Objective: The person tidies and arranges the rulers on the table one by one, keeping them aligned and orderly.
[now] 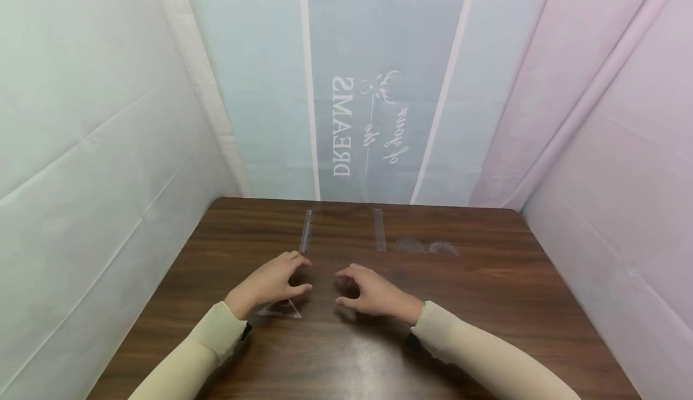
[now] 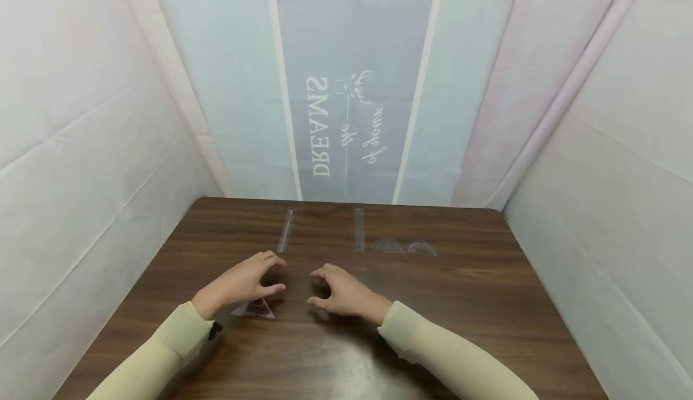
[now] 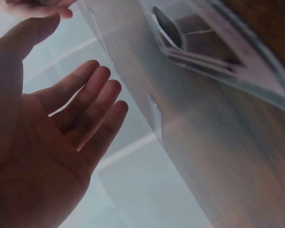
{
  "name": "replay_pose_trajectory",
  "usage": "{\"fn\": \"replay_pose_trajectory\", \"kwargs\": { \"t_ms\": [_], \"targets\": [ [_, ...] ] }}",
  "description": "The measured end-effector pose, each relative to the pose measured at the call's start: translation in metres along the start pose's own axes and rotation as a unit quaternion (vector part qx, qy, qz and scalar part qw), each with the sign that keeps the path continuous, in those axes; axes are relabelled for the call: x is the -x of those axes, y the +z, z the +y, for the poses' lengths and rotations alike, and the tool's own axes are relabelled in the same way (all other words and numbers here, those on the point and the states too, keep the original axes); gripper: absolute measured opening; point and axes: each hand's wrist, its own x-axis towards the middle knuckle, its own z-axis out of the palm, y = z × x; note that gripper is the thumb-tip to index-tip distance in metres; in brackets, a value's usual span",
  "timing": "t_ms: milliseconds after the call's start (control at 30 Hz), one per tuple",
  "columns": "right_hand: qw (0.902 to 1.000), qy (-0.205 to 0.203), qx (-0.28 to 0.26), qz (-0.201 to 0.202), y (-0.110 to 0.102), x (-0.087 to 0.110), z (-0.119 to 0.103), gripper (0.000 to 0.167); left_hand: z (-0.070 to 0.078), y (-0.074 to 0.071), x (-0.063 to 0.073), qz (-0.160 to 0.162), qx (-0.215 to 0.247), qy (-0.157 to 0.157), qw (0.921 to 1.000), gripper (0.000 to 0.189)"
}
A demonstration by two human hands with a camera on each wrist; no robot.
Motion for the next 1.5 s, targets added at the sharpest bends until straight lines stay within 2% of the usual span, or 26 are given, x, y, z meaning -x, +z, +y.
{"fn": "replay_pose_trajectory", "kwargs": {
  "t_ms": [400, 567, 767, 1133, 1333, 1500],
  "targets": [
    [0.9971, 0.059, -0.016, 0.046, -0.032, 0.03, 0.039, 0.059, 0.02, 0.009, -0.044, -0.02, -0.009, 0.029, 0.9993, 0.051],
    [0.9946, 0.08, 0.0, 0.066, -0.045, 0.039, 0.054, 0.058, 0.029, 0.01, -0.067, -0.011, -0.013, 0.04, 0.9991, 0.051],
    [0.9926, 0.087, 0.014, 0.083, -0.056, 0.048, 0.072, 0.058, 0.041, 0.014, -0.09, -0.004, -0.011, 0.035, 0.9993, 0.056],
    [0.9874, 0.127, 0.034, 0.087, -0.081, 0.055, 0.105, 0.061, 0.058, 0.018, -0.133, -0.015, 0.021, 0.031, 0.9992, 0.058],
    [0.986, 0.134, 0.045, 0.088, -0.09, 0.052, 0.122, 0.066, 0.065, 0.027, -0.156, -0.027, 0.014, 0.029, 0.9991, 0.061],
    [0.9868, 0.133, 0.045, 0.082, -0.093, 0.049, 0.132, 0.068, 0.072, 0.036, -0.17, -0.032, 0.015, 0.028, 0.999, 0.062]
  ]
}}
